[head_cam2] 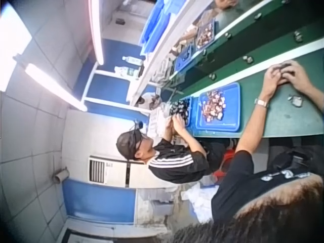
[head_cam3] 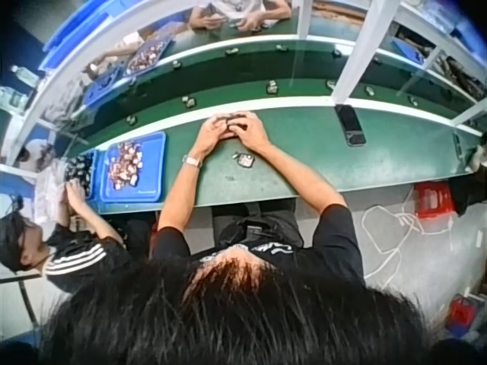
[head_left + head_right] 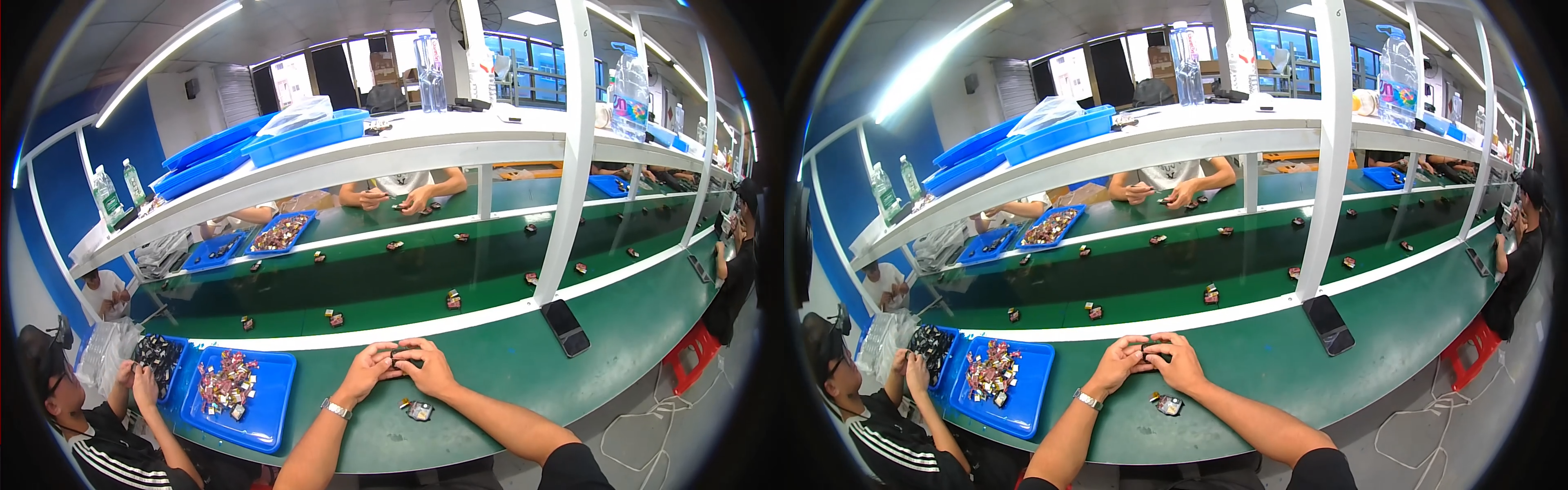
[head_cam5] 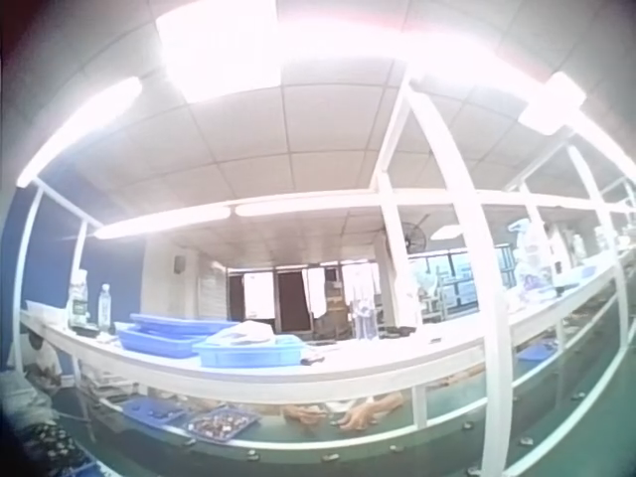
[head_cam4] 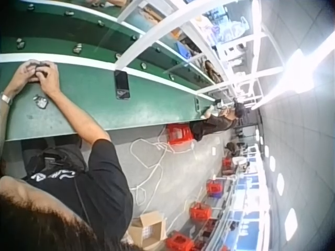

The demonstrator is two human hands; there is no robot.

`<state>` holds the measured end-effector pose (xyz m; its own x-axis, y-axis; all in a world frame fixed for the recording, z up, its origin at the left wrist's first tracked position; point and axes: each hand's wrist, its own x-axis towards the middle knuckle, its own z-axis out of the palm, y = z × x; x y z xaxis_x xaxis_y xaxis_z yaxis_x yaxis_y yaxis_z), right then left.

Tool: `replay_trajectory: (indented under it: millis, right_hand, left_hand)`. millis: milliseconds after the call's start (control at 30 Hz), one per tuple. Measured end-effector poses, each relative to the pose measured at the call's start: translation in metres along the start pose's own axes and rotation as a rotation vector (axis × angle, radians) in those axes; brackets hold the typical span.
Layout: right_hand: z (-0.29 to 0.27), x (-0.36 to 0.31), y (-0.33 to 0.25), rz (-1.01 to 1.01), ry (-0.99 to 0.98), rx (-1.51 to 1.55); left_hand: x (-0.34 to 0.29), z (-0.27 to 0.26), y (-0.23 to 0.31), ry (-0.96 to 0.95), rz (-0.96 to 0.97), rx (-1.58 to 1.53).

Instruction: Assembling small electronic components on a production line conveyor belt.

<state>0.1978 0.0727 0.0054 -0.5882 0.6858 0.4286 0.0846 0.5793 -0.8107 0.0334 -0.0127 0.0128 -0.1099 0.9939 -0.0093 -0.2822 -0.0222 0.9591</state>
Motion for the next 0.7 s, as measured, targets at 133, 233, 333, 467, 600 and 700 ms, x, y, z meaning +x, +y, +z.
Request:
replay_trajectory:
  millis: [133,233,333,467,600,700]
  right_hand:
    - [0.001,0.0,0.0,-0.035,0.025,-0.017]
    - [-0.001,0.0,-0.005,-0.084,0.021,-0.025]
    - [-0.003,-0.001,-0.009,-0.1,0.032,-0.066]
    - [-0.003,-0.002,-0.01,-0.084,0.038,-0.053]
    - [-0.001,-0.002,-0.011,-0.093,0.051,-0.065]
    - [0.001,-0.002,-0.017,-0.17,0.073,-0.089]
  left_hand:
    - [0.0,0.002,0.0,-0.004,0.022,0.016]
    - [-0.001,0.001,0.0,-0.005,0.033,0.02]
    - [-0.002,0.001,0.0,-0.008,0.012,-0.044]
    - [0.0,-0.001,-0.001,-0.038,0.011,-0.125]
    - [0.001,-0.002,-0.006,-0.029,0.034,-0.116]
    - [-0.001,0.003,-0.005,0.025,0.049,0.011]
